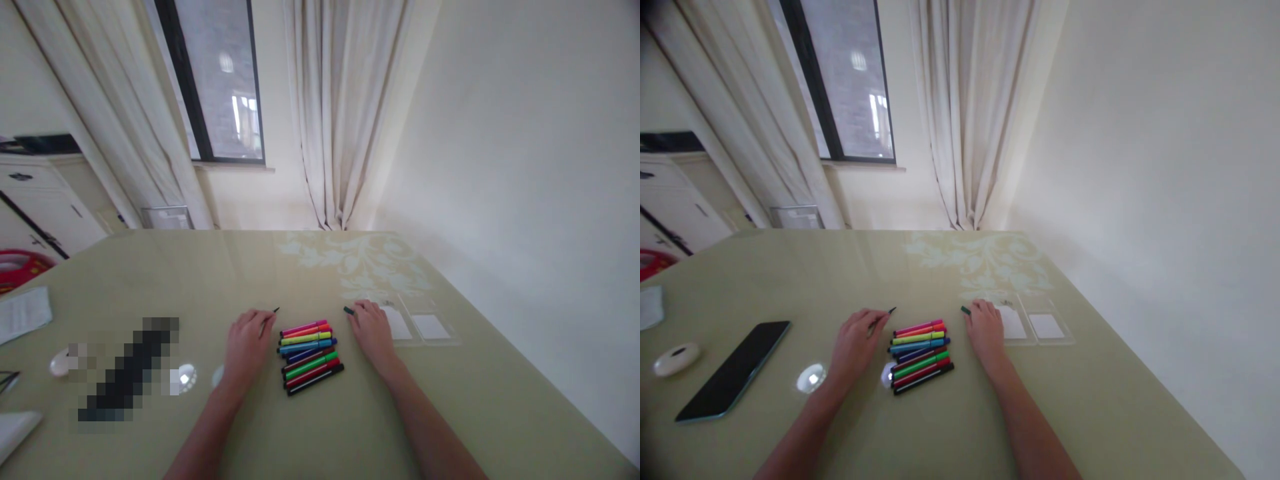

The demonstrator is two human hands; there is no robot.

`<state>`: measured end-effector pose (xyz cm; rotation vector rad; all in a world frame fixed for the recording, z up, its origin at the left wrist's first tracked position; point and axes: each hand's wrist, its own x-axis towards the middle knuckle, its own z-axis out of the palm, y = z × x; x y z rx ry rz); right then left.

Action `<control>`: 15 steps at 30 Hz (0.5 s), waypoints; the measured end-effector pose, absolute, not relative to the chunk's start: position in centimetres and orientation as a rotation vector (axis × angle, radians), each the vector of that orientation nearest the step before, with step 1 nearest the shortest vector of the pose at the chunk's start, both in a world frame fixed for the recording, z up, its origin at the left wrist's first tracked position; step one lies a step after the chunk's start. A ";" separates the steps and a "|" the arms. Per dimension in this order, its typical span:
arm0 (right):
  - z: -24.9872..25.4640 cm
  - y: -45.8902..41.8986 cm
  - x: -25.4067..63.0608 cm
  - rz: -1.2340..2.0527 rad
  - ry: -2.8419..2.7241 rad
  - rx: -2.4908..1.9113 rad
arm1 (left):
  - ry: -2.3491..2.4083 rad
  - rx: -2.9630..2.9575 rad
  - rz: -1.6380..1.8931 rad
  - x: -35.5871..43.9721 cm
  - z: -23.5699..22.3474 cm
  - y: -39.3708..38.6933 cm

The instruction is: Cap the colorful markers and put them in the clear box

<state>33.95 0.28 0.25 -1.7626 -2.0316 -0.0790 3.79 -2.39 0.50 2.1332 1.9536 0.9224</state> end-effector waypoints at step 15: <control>3.3 -1.7 31.0 0.608 -1.765 -1.226 | 1.517 1.876 1.092 5.3 1.7 -2.6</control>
